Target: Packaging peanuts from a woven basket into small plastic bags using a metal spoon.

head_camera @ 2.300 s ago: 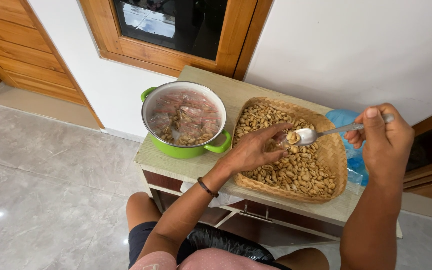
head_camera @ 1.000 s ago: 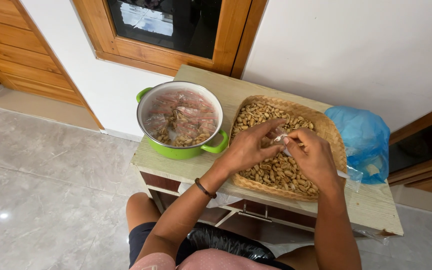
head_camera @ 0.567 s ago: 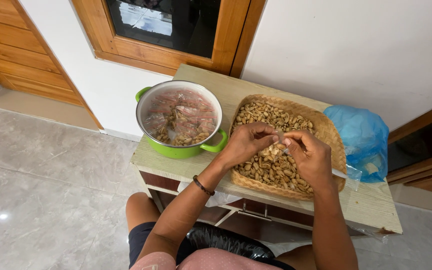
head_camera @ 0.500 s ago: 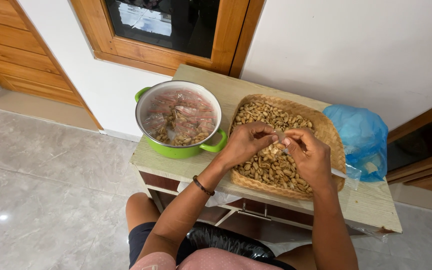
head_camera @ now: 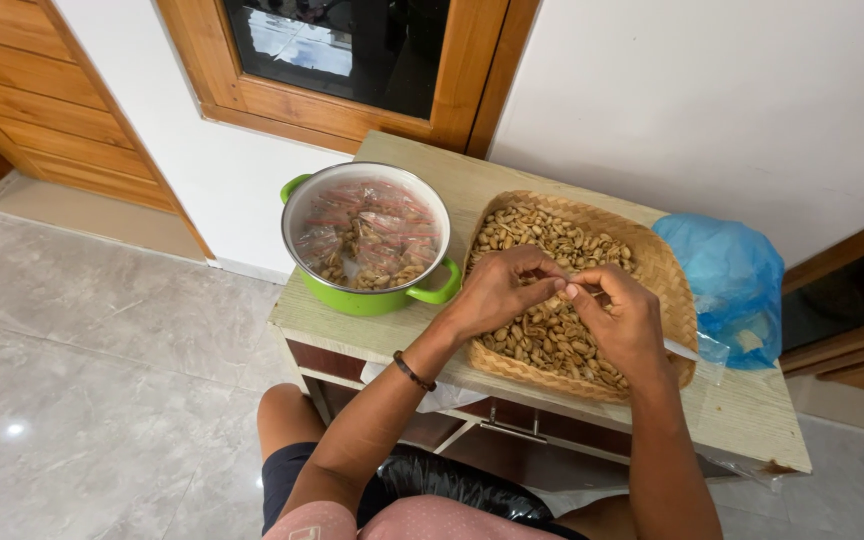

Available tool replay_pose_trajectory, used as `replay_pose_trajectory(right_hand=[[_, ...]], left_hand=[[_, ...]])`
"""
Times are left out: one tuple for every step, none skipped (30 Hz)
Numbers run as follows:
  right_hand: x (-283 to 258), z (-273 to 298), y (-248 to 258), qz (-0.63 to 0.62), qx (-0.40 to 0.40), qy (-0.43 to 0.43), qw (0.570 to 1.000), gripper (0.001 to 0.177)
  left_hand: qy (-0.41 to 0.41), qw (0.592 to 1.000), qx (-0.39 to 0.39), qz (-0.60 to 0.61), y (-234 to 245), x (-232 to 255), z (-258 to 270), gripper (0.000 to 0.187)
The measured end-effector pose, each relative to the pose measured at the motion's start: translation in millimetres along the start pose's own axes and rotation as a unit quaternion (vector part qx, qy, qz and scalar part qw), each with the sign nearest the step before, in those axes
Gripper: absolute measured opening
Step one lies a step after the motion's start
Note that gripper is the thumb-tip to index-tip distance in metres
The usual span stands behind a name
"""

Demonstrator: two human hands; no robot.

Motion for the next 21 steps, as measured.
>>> replay_pose_trajectory(right_hand=[[2.1,0.3,-1.1,-0.002,-0.001,0.001,1.000,0.009],[4.4,0.6,-1.9,0.008,0.003,0.002,1.000,0.008],[6.8,0.8,-2.7,0.018,0.007,0.003,1.000,0.007],[6.3,1.2,-3.4,0.016,0.006,0.004,1.000,0.007],[5.9,1.6,-4.0,0.016,0.010,0.003,1.000,0.006],[5.5,1.8,-4.5,0.015,0.015,0.002,1.000,0.006],[4.9,2.0,-4.0,0.014,0.014,0.003,1.000,0.006],[4.3,2.3,-3.6,0.015,0.014,-0.001,1.000,0.006],[3.7,2.7,-3.3,0.016,0.013,-0.005,1.000,0.006],[3.8,3.4,-3.5,0.015,0.012,-0.004,1.000,0.006],[4.2,4.1,-3.7,0.006,0.012,-0.019,1.000,0.006],[4.8,4.6,-3.3,-0.003,0.014,-0.034,0.999,0.008],[5.3,4.6,-2.4,-0.003,0.013,-0.033,0.999,0.008],[5.8,5.2,-1.0,-0.011,0.013,-0.029,0.999,0.006],[6.5,5.8,0.5,-0.018,0.012,-0.025,0.999,0.007],[6.2,5.6,0.2,-0.017,0.013,-0.026,0.999,0.007],[6.0,5.3,0.0,-0.017,0.013,-0.021,1.000,0.007],[5.8,5.1,-0.1,-0.016,0.013,-0.017,1.000,0.007],[7.0,5.2,-1.0,-0.015,0.014,-0.018,1.000,0.007],[8.2,5.1,-1.9,-0.003,0.013,-0.016,1.000,0.005],[9.5,4.9,-2.8,0.010,0.013,-0.015,1.000,0.004]], left_hand=[[0.000,1.000,0.002,-0.002,0.3,-1.7,0.3,0.016],[0.000,1.000,0.000,-0.010,0.3,-3.6,0.5,0.015],[0.000,1.000,-0.001,-0.018,0.4,-5.6,0.6,0.015],[0.001,1.000,0.000,-0.020,0.6,-4.9,0.8,0.015],[-0.005,1.000,-0.004,-0.017,0.7,-4.2,0.9,0.015],[-0.011,1.000,-0.008,-0.014,0.8,-3.4,0.8,0.015],[-0.011,1.000,-0.007,-0.015,1.0,-3.3,1.2,0.015],[-0.008,1.000,-0.005,-0.013,1.2,-3.1,1.6,0.015],[-0.005,1.000,-0.003,-0.011,1.4,-3.0,2.1,0.014],[-0.004,1.000,-0.002,-0.011,2.2,-4.8,2.6,0.014],[-0.006,1.000,0.001,-0.003,2.9,-6.6,3.2,0.015],[-0.008,1.000,0.004,0.005,3.4,-8.3,3.2,0.015],[-0.009,1.000,0.005,0.005,3.7,-8.1,3.0,0.015],[-0.008,1.000,0.009,0.007,3.4,-8.0,2.9,0.016],[-0.007,1.000,0.013,0.009,3.0,-8.0,2.6,0.016],[-0.007,1.000,0.012,0.009,2.7,-7.9,2.2,0.016],[-0.003,1.000,0.011,0.004,2.3,-8.0,1.7,0.017],[0.001,1.000,0.008,-0.002,1.9,-8.0,1.2,0.018],[0.001,1.000,0.008,-0.001,1.7,-7.9,1.1,0.018],[-0.003,1.000,-0.001,-0.004,1.4,-7.7,0.9,0.016],[-0.008,1.000,-0.009,-0.007,1.2,-7.6,0.6,0.015]])
Point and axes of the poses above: each hand's wrist, its own z-axis away from the middle knuckle, its own y-axis out of the back of the hand, x = y × z, the point moved 1 cm from there along -z, towards the middle knuckle, and after that the axes turned 12 degrees about z, right-handed, at the moved point
